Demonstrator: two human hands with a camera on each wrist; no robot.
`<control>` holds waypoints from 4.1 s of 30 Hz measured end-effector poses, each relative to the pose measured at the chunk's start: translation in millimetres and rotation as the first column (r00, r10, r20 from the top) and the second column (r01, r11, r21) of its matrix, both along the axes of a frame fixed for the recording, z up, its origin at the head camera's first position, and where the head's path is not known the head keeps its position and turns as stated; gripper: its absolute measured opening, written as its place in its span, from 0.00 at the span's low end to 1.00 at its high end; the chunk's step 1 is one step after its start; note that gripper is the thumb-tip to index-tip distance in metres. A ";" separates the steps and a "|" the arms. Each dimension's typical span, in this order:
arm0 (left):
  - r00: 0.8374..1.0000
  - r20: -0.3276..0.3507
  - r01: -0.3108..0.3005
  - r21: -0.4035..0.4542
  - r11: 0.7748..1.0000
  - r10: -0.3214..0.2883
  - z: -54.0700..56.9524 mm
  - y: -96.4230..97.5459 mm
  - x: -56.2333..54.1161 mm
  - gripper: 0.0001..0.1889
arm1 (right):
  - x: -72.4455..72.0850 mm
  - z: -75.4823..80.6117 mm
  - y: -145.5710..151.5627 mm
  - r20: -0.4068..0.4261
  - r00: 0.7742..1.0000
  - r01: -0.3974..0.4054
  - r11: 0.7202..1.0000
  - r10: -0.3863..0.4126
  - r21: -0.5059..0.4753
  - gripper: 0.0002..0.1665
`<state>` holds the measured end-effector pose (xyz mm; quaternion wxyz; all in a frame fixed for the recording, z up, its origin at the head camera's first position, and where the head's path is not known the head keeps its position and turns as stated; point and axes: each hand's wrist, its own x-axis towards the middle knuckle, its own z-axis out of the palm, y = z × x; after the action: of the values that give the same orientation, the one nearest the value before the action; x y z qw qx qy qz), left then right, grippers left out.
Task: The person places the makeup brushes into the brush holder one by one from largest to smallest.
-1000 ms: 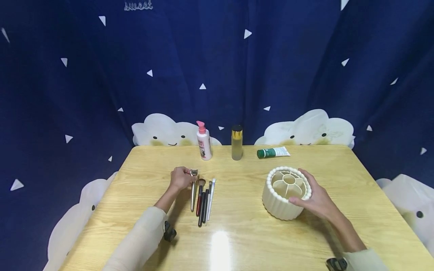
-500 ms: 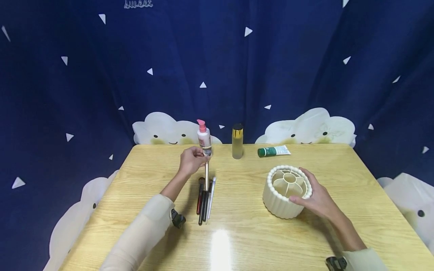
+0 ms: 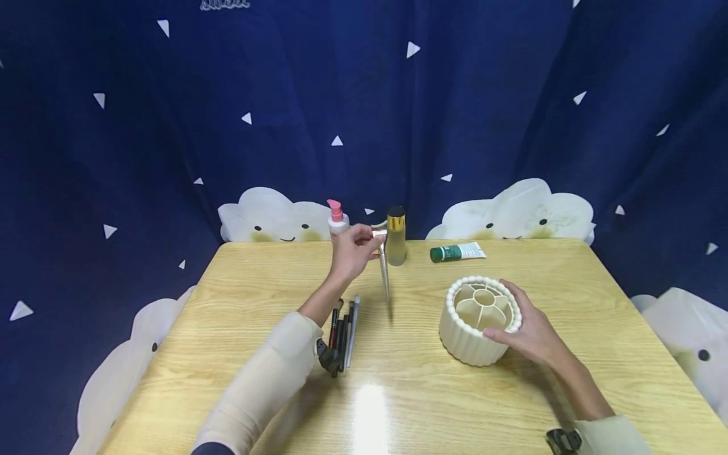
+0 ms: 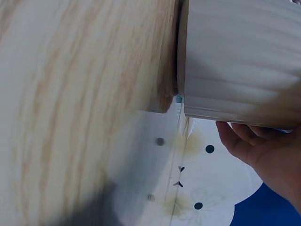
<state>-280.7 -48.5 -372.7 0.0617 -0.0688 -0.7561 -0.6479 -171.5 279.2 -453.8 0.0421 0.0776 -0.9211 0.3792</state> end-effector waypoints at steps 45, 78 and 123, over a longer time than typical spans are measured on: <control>0.963 -0.111 0.213 -0.236 0.948 -0.244 -14.6 118.9 13.7 0.07 | 0.4 5.6 0.7 0.005 1.000 -0.009 1.000 0.009 0.000 0.63; 0.963 -0.012 0.252 -0.304 0.919 -0.268 -46.7 109.8 30.3 0.09 | 2.4 1.7 -2.0 0.021 1.000 0.003 1.000 -0.003 0.003 0.63; 0.958 0.283 0.084 -0.442 0.893 0.050 -86.3 -96.1 27.2 0.13 | 5.0 -3.0 -2.9 0.002 1.000 -0.005 1.000 0.006 -0.027 0.61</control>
<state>-253.5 -144.6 -459.0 -0.0720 0.0067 -0.8854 -0.4592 -166.5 276.3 -456.8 0.0412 0.0792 -0.9156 0.3920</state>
